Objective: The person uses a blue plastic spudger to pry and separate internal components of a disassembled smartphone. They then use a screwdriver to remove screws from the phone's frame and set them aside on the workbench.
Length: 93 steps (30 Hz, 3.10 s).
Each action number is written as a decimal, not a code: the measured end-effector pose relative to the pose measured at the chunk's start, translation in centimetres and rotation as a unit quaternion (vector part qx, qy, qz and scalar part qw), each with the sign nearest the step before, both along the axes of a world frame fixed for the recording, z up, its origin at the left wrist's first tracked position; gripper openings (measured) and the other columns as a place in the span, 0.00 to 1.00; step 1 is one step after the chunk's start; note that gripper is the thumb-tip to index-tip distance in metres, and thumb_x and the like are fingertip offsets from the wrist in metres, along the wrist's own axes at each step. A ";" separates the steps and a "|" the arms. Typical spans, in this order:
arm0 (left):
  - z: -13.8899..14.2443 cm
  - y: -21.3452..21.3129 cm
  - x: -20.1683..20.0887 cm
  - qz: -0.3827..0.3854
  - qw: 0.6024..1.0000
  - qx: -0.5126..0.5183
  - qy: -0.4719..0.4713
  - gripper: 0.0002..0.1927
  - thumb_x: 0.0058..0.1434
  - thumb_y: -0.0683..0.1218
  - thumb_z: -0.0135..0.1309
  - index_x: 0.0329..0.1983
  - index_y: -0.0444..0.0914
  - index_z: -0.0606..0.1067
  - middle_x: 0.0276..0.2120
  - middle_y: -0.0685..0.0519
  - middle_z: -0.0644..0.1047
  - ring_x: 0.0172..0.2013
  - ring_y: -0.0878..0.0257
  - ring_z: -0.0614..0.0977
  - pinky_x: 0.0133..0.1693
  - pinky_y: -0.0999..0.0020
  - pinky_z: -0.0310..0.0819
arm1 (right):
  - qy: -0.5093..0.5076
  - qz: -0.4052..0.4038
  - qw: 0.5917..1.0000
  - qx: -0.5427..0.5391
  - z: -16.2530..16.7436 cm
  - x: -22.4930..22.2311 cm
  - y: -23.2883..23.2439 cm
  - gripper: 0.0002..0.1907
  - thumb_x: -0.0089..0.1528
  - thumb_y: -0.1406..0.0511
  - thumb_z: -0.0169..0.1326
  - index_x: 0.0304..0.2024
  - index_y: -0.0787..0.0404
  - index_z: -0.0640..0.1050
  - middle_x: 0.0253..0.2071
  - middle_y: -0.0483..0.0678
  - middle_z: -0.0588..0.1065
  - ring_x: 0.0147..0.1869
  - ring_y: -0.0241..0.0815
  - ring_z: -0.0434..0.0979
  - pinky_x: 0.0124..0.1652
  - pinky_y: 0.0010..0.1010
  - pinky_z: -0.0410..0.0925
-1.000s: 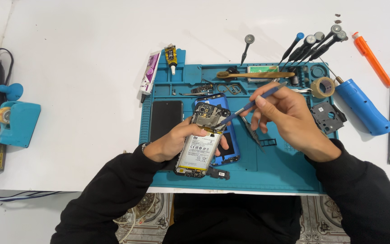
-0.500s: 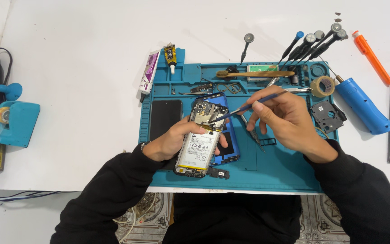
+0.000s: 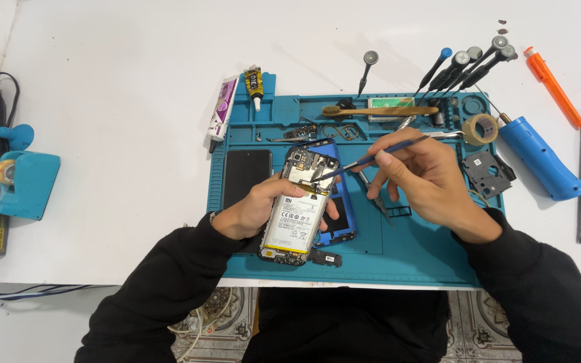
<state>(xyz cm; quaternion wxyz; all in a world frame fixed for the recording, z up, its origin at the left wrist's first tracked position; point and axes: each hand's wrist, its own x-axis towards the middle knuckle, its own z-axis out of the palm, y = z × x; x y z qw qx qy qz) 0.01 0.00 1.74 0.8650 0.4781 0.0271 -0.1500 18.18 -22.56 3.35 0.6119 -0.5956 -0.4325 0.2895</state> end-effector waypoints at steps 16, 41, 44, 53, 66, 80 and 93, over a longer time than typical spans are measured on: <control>-1.3 0.6 -0.1 -0.009 1.000 -0.010 -0.006 0.27 0.65 0.48 0.41 0.65 0.30 0.67 0.49 0.34 0.79 0.45 0.51 0.85 0.44 0.61 0.84 | -0.034 -0.023 0.999 -0.034 0.4 -0.5 0.2 0.08 0.70 0.67 0.49 0.48 0.65 0.76 0.43 0.53 0.81 0.34 0.38 0.85 0.26 0.21 0.70; -0.3 0.5 -0.4 -0.019 1.000 -0.015 -0.013 0.32 0.64 0.47 0.40 0.71 0.30 0.62 0.48 0.35 0.79 0.44 0.52 0.84 0.45 0.61 0.83 | 0.162 -0.044 0.977 -0.133 0.7 -0.1 1.6 0.11 0.69 0.60 0.48 0.46 0.61 0.74 0.42 0.51 0.83 0.27 0.35 0.80 0.25 0.22 0.66; -0.3 0.5 -0.4 -0.019 1.000 -0.012 -0.013 0.32 0.64 0.47 0.40 0.71 0.30 0.62 0.49 0.35 0.79 0.44 0.52 0.84 0.44 0.60 0.83 | 0.171 -0.040 0.976 -0.132 0.5 -0.1 1.7 0.12 0.70 0.59 0.48 0.45 0.61 0.75 0.43 0.52 0.84 0.27 0.35 0.79 0.26 0.22 0.66; -0.8 0.6 -0.5 -0.011 1.000 0.013 -0.002 0.24 0.71 0.51 0.37 0.63 0.31 0.68 0.48 0.36 0.80 0.44 0.53 0.85 0.42 0.61 0.84 | 0.164 -0.035 0.978 -0.126 0.9 -0.4 1.7 0.11 0.70 0.59 0.45 0.45 0.59 0.73 0.42 0.54 0.84 0.26 0.35 0.80 0.26 0.22 0.67; -1.0 0.3 0.0 0.032 0.998 0.057 0.021 0.25 0.75 0.54 0.32 0.53 0.31 0.73 0.44 0.40 0.82 0.41 0.54 0.86 0.41 0.62 0.85 | 0.053 -0.020 0.998 -0.032 0.5 -0.1 0.7 0.09 0.72 0.63 0.47 0.48 0.61 0.74 0.39 0.54 0.79 0.32 0.37 0.82 0.28 0.23 0.68; -0.6 0.3 0.0 0.031 0.998 0.044 0.024 0.22 0.72 0.49 0.38 0.63 0.34 0.68 0.45 0.40 0.81 0.42 0.52 0.86 0.42 0.60 0.84 | 0.083 -0.031 0.995 0.047 0.5 0.4 0.2 0.10 0.75 0.62 0.42 0.46 0.60 0.71 0.46 0.62 0.81 0.31 0.42 0.83 0.24 0.23 0.69; -0.3 0.1 0.3 0.009 0.997 0.068 0.033 0.23 0.68 0.45 0.35 0.66 0.35 0.64 0.47 0.41 0.80 0.45 0.52 0.85 0.45 0.59 0.84 | 0.068 -0.037 0.995 0.063 0.0 0.6 -0.1 0.14 0.76 0.60 0.40 0.42 0.61 0.72 0.38 0.59 0.82 0.32 0.43 0.84 0.30 0.26 0.72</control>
